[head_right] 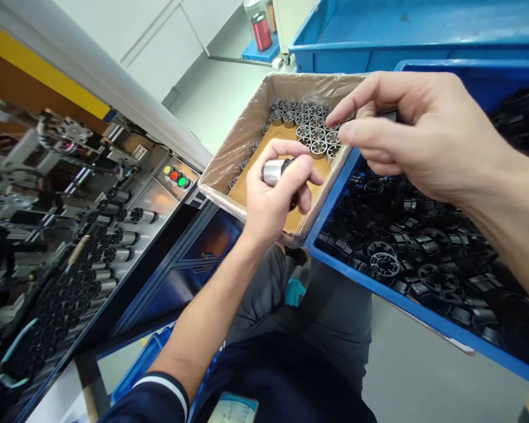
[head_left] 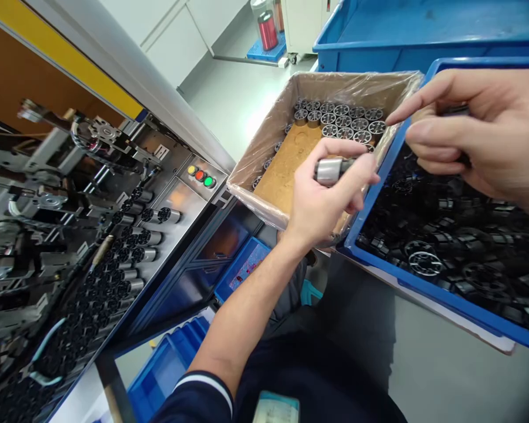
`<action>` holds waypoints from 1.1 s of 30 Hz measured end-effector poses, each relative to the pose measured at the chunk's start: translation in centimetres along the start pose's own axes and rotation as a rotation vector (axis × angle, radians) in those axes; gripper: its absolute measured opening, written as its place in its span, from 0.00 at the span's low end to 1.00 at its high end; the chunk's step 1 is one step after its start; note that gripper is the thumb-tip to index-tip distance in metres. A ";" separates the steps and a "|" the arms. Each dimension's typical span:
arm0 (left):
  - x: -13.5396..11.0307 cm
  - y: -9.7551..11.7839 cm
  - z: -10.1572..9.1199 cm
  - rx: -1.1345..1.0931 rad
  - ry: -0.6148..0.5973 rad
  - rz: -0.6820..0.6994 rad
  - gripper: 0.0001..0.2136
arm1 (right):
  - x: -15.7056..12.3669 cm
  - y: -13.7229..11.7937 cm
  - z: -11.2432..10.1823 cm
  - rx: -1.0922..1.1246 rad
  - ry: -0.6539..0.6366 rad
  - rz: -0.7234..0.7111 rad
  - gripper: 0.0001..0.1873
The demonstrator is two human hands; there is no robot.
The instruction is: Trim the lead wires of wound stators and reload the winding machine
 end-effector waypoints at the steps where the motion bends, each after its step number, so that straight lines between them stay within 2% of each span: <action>1: 0.4 -0.2 -0.3 -0.047 0.014 -0.020 0.12 | -0.5 -1.1 0.3 -0.086 0.002 -0.096 0.20; 3: 1.0 -0.6 -0.7 -0.095 0.021 -0.064 0.14 | -1.6 -2.9 1.4 -0.263 0.005 -0.257 0.26; 5: 1.3 -0.8 -0.7 -0.095 -0.012 -0.092 0.17 | -2.6 -3.8 2.6 -0.331 0.000 -0.335 0.28; 9: 0.9 -0.3 -0.5 -0.097 -0.048 -0.071 0.13 | -3.5 -4.0 4.0 -0.385 0.048 -0.387 0.16; 12: 0.9 -0.5 -0.7 -0.096 -0.062 -0.071 0.12 | -3.7 -4.0 4.3 -0.470 0.050 -0.417 0.11; 15: 1.4 -1.4 -0.9 -0.116 -0.157 -0.064 0.17 | -3.6 -4.2 4.0 -0.456 0.041 -0.434 0.11; 17: 1.8 -1.8 -1.1 -0.092 -0.198 -0.007 0.23 | -3.4 -4.2 3.5 -0.446 0.015 -0.428 0.11; 19: 1.9 -1.7 -1.2 -0.015 -0.172 0.074 0.26 | -3.0 -4.1 3.1 -0.453 -0.020 -0.409 0.11; 21: 1.7 -1.3 -1.2 0.047 -0.114 0.139 0.24 | -2.9 -3.9 2.8 -0.479 -0.031 -0.409 0.11; 26: 1.2 -0.6 -1.1 0.062 -0.026 0.171 0.24 | -3.4 -3.4 3.8 -0.538 0.002 -0.487 0.11; 30: 1.4 -1.1 -1.4 -0.012 -0.040 0.194 0.18 | -4.0 -3.2 4.7 -0.541 0.042 -0.533 0.13; 33: 1.8 -1.6 -1.6 -0.022 -0.102 0.228 0.19 | -4.3 -3.5 5.0 -0.487 0.047 -0.563 0.17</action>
Point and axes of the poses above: each hand's wrist, its own x-axis towards the middle knuckle, its own z-axis out of the palm, y = z × x, the point moved 5 cm from there along x, towards the middle knuckle
